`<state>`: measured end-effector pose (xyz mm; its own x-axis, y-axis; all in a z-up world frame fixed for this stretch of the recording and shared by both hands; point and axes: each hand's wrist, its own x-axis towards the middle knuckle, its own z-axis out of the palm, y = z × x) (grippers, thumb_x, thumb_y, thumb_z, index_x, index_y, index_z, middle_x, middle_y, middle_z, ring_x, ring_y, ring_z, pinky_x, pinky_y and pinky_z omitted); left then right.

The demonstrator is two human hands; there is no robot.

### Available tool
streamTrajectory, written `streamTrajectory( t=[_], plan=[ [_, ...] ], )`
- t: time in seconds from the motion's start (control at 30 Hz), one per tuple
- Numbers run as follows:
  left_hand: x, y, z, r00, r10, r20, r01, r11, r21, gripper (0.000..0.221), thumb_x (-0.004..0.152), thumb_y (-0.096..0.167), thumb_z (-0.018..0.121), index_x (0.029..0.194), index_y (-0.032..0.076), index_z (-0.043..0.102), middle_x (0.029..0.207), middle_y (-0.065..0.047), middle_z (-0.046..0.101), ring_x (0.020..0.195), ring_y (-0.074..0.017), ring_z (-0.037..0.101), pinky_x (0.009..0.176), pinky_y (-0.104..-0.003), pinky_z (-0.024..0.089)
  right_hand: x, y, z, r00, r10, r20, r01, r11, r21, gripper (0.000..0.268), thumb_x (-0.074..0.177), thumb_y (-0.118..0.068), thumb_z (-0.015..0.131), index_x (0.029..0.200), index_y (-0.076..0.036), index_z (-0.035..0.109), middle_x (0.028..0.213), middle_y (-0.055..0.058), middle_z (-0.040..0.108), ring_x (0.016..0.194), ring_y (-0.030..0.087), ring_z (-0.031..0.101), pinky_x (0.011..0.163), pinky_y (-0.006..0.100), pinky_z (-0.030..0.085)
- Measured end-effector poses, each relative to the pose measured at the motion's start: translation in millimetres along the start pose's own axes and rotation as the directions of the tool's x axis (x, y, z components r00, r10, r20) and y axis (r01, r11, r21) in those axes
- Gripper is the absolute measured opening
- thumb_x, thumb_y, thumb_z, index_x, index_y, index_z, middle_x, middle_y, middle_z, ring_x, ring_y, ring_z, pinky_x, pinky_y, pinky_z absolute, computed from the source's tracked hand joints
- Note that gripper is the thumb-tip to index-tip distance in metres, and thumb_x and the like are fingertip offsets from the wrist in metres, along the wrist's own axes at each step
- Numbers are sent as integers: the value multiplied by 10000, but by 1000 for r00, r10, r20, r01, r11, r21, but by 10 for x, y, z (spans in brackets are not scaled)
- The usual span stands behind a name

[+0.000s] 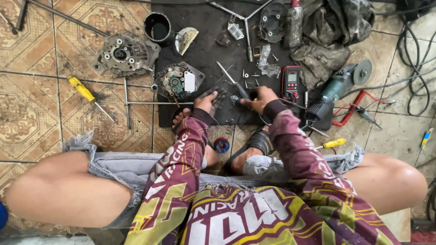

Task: The person is reassembling an alternator by positioning the internal components and securing them with a screwdriver.

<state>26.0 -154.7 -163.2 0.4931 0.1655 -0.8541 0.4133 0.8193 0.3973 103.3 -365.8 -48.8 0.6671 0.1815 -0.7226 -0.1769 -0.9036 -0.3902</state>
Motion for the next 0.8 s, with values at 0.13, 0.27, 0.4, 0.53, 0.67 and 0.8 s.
streamTrajectory(
  t=[0.13,0.27,0.4,0.53,0.67,0.8],
  plan=[
    [214,-129,-160,999,45,18,-46,998,41,330,866,48,849,1166,12,714,1067,-181,757,989,-371,756,859,-491,652,118,-124,370,994,-89,-70,89,996,-12,449,771,-474,832,1105,-181,773,1085,90,780,1134,334,703,989,486,551],
    [170,-101,-156,987,156,26,-158,966,202,322,816,218,927,1009,26,755,873,-190,769,753,-302,772,645,-394,655,733,18,520,888,-238,-394,272,962,32,265,787,-337,817,973,-161,752,925,71,770,962,333,736,862,486,587],
    [34,-87,34,978,205,42,-209,961,184,385,812,229,934,1013,-38,743,833,-235,744,703,-331,759,589,-421,651,1438,-81,276,683,-229,-693,261,963,-61,190,864,-307,783,983,-167,737,898,96,740,901,347,729,812,478,594],
    [-156,34,95,977,214,21,-214,963,161,354,764,108,951,1013,-61,764,873,-245,748,758,-345,761,633,-455,643,1626,-372,141,774,-110,-623,118,993,-29,193,893,-368,753,1070,-291,768,1039,19,708,1002,300,719,892,447,610],
    [-56,120,-60,977,204,69,-215,948,233,378,746,244,986,910,-8,756,737,-176,723,588,-241,718,516,-347,624,1660,-455,73,809,-27,-587,4,999,-41,145,875,-381,718,1012,-354,758,1008,-52,649,950,300,731,876,465,623],
    [-115,219,-56,988,151,29,-153,964,219,441,792,399,934,860,7,742,659,-143,690,513,-195,671,463,-298,589,1482,-200,92,661,-189,-726,290,957,15,117,793,-264,814,888,-214,768,831,28,694,827,327,739,717,452,641]
  ],
)
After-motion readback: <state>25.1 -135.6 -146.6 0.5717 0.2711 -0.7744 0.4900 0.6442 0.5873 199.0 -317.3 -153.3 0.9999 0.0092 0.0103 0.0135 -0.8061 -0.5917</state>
